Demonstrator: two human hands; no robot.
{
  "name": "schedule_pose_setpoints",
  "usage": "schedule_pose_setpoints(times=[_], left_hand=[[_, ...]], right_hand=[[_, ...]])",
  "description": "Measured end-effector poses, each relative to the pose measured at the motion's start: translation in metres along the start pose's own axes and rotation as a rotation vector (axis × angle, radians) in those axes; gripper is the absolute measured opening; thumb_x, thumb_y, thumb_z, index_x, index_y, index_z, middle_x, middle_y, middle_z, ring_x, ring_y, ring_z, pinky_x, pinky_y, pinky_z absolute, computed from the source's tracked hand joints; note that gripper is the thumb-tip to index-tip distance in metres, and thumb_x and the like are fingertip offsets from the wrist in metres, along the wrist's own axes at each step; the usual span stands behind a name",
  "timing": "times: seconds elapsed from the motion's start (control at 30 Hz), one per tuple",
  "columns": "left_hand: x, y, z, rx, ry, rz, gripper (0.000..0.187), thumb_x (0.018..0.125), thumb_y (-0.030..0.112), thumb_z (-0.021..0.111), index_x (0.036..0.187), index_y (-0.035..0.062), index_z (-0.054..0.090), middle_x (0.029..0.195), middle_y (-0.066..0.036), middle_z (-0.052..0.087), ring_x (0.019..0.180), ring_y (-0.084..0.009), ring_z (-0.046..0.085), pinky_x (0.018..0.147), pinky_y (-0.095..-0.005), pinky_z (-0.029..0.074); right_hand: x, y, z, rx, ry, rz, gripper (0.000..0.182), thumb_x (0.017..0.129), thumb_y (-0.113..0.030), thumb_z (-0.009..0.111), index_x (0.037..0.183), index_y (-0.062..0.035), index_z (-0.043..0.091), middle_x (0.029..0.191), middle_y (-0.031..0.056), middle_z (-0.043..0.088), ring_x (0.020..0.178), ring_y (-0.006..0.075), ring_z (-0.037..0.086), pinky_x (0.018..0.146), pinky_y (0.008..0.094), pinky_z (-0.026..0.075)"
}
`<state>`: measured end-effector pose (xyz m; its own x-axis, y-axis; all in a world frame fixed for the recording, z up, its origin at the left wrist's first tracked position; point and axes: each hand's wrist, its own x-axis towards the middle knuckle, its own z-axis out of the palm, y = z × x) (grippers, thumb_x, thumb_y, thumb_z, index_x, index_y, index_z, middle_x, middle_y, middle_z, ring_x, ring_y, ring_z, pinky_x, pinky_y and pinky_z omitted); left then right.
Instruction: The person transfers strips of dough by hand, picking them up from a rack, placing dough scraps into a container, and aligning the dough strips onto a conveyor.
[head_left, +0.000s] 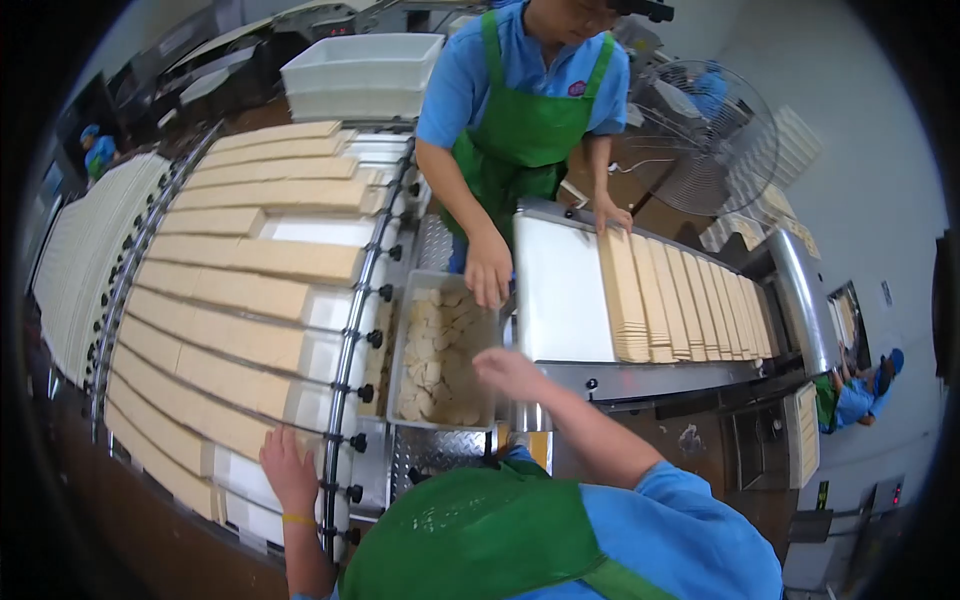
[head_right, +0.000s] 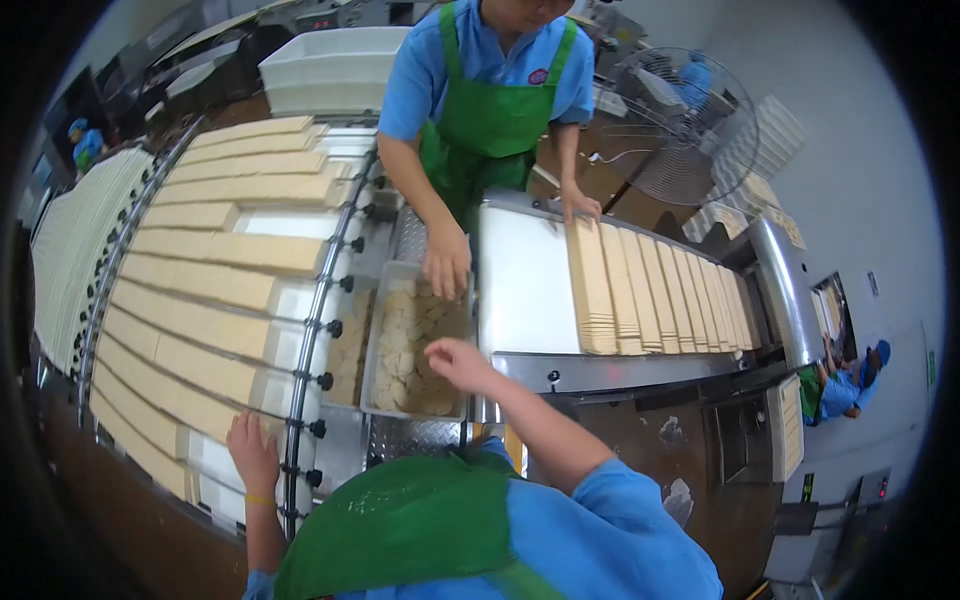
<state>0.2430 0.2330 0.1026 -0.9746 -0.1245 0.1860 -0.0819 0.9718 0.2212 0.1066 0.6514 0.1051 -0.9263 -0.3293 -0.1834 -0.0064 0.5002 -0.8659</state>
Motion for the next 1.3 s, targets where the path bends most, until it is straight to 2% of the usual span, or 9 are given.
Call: schedule_pose_setpoints(times=[0.1,0.17,0.27,0.43,0.53,0.67,0.77,1.07,1.3], left_hand=[[0.002,0.001,-0.003,0.015,-0.026,-0.011,0.057,0.071,0.009,0.07,0.124,0.0017,0.048,0.134,-0.02,0.045,0.127,-0.0394,0.038,0.105,-0.05,0.029],[0.002,-0.002,0.003,0.038,-0.018,-0.003,0.059,0.072,0.009,0.07,0.126,0.0015,0.047,0.135,-0.021,0.044,0.127,-0.0407,0.038,0.106,-0.0485,0.029],[0.003,-0.001,0.001,0.046,0.009,0.033,0.06,0.071,0.009,0.07,0.126,0.0002,0.047,0.136,-0.023,0.043,0.127,-0.0413,0.038,0.106,-0.0481,0.03],[0.002,-0.01,-0.005,-0.015,-0.07,0.006,0.063,0.069,0.011,0.071,0.125,-0.0013,0.046,0.135,-0.024,0.043,0.126,-0.0427,0.037,0.105,-0.049,0.031],[0.005,-0.001,-0.009,-0.046,-0.069,-0.027,0.059,0.069,0.01,0.071,0.123,-0.0021,0.048,0.133,-0.025,0.044,0.125,-0.0429,0.038,0.104,-0.0492,0.032],[0.013,0.018,-0.003,-0.12,0.07,-0.042,0.048,0.071,0.005,0.068,0.115,-0.0036,0.052,0.126,-0.025,0.048,0.119,-0.0427,0.043,0.102,-0.0468,0.034],[0.033,0.05,0.004,-0.193,0.201,0.073,0.031,0.076,0.003,0.065,0.105,-0.0013,0.055,0.11,-0.021,0.056,0.105,-0.0395,0.051,0.093,-0.0446,0.04],[0.121,0.263,0.048,-0.226,-0.073,0.436,0.009,0.083,0.011,0.062,0.08,0.0029,0.064,0.077,-0.016,0.062,0.077,-0.0359,0.059,0.068,-0.0436,0.046],[0.152,0.377,0.059,-0.307,-0.084,0.519,0.009,0.084,0.011,0.061,0.089,0.0043,0.064,0.081,-0.015,0.064,0.076,-0.0357,0.06,0.068,-0.043,0.047]], right_hand=[[0.041,-0.01,-0.105,-0.032,0.197,-0.009,0.029,0.089,-0.021,0.062,0.115,-0.0082,0.062,0.104,0.0063,0.067,0.098,0.0168,0.061,0.088,0.0308,0.047],[0.047,-0.06,-0.181,-0.108,0.749,-0.387,0.022,0.09,-0.017,0.059,0.108,-0.0066,0.064,0.096,0.0057,0.066,0.089,0.0115,0.06,0.08,0.0264,0.047],[0.026,-0.143,-0.243,0.363,1.077,-0.57,0.018,0.084,-0.001,0.053,0.099,-0.0018,0.062,0.087,0.005,0.063,0.082,0.0098,0.058,0.073,0.0231,0.045],[0.024,-0.067,-0.173,0.024,0.886,-0.413,0.013,0.086,-0.012,0.059,0.096,-0.0034,0.062,0.086,0.0085,0.064,0.083,0.0197,0.062,0.074,0.0332,0.048],[-0.018,0.011,-0.06,-0.002,0.165,-0.115,0.022,0.089,-0.021,0.058,0.104,-0.006,0.064,0.099,0.0109,0.066,0.093,0.0249,0.063,0.083,0.0361,0.05],[-0.096,0.059,-0.013,0.033,-0.118,-0.003,0.022,0.092,-0.02,0.057,0.106,-0.0038,0.064,0.094,0.0081,0.067,0.085,0.0145,0.063,0.078,0.0303,0.051],[-0.121,0.119,-0.013,0.54,0.059,0.132,0.023,0.093,-0.02,0.058,0.104,-0.0007,0.065,0.09,0.007,0.067,0.081,0.012,0.063,0.074,0.0269,0.051],[-0.165,0.213,-0.127,0.336,0.633,0.419,0.021,0.09,-0.021,0.061,0.079,-0.0027,0.064,0.069,0.0031,0.062,0.065,0.0097,0.058,0.059,0.0257,0.047],[-0.188,0.282,-0.185,0.702,0.929,0.475,0.044,0.089,-0.009,0.058,0.128,-0.0088,0.038,0.082,0.0069,0.062,0.062,0.0131,0.06,0.053,0.0246,0.046]])
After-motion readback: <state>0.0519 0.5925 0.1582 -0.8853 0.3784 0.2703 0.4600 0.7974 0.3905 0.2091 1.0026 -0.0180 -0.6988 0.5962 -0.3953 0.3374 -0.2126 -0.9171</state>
